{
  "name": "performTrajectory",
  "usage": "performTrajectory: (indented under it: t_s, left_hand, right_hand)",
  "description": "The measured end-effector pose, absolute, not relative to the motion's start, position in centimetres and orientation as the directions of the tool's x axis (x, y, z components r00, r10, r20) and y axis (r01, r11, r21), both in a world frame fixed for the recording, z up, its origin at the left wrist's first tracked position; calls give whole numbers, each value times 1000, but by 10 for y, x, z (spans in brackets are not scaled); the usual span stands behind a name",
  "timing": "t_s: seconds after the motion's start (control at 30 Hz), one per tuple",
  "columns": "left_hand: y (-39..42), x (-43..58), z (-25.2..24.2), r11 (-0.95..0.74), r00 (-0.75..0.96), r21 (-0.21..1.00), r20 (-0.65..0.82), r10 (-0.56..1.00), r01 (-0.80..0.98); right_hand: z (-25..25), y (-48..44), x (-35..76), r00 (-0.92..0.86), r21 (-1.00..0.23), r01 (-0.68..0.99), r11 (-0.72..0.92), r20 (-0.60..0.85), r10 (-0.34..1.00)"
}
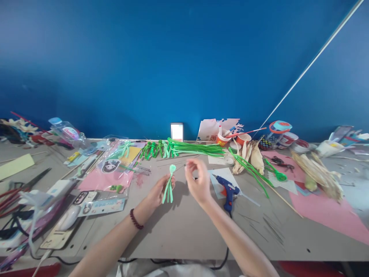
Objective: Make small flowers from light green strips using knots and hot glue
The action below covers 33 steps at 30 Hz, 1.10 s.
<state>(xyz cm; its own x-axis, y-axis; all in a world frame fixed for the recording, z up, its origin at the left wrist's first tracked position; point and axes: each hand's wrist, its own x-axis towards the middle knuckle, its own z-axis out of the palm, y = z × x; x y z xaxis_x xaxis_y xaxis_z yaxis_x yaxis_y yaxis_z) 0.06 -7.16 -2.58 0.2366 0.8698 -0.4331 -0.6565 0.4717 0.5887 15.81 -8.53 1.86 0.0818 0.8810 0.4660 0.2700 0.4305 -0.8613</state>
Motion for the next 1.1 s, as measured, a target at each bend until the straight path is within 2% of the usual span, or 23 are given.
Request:
performTrajectory:
  t_s: [0.1,0.17,0.37,0.6,0.73,0.83,0.93,1.03,1.1]
  left_hand:
    - [-71,2,-28,458,269,607,-379,885,-650]
    - [-72,4,-29,451,278,608,-362,890,-653]
    - [-75,7,-31,476,317,587,-360,878,-655]
    - [-76,6,-31,575,338,570,-473,813,-587]
    - [-77,6,-34,565,359,617,-437,825,-547]
    - [-77,6,-34,541,361,687,-406,839,-485]
    - [-77,5,-30,382,234,836,-311,921,-395]
    - [-77,0,-21,89,82,947,-67,994,-310]
    - [-76,-4,-15,4,153,970,34,988,-245]
  right_hand:
    - [-11,-79,146,58,-973,111,203,210,976]
    - [-29,-76,141,-7,-994,-20,103,103,995]
    - [-47,-74,142,-57,-988,-154,17,26,998]
    - [-44,-80,136,-163,-871,-427,-244,-191,968]
    - [-42,-81,134,-227,-776,-512,-367,-290,930]
    - [-43,-80,136,-245,-768,-514,-382,-296,923]
    - [-45,-78,140,-198,-834,-475,-281,-210,957]
    - [-42,-77,144,-192,-889,-397,-227,-162,968]
    - [-39,-78,147,-213,-906,-341,-249,-184,960]
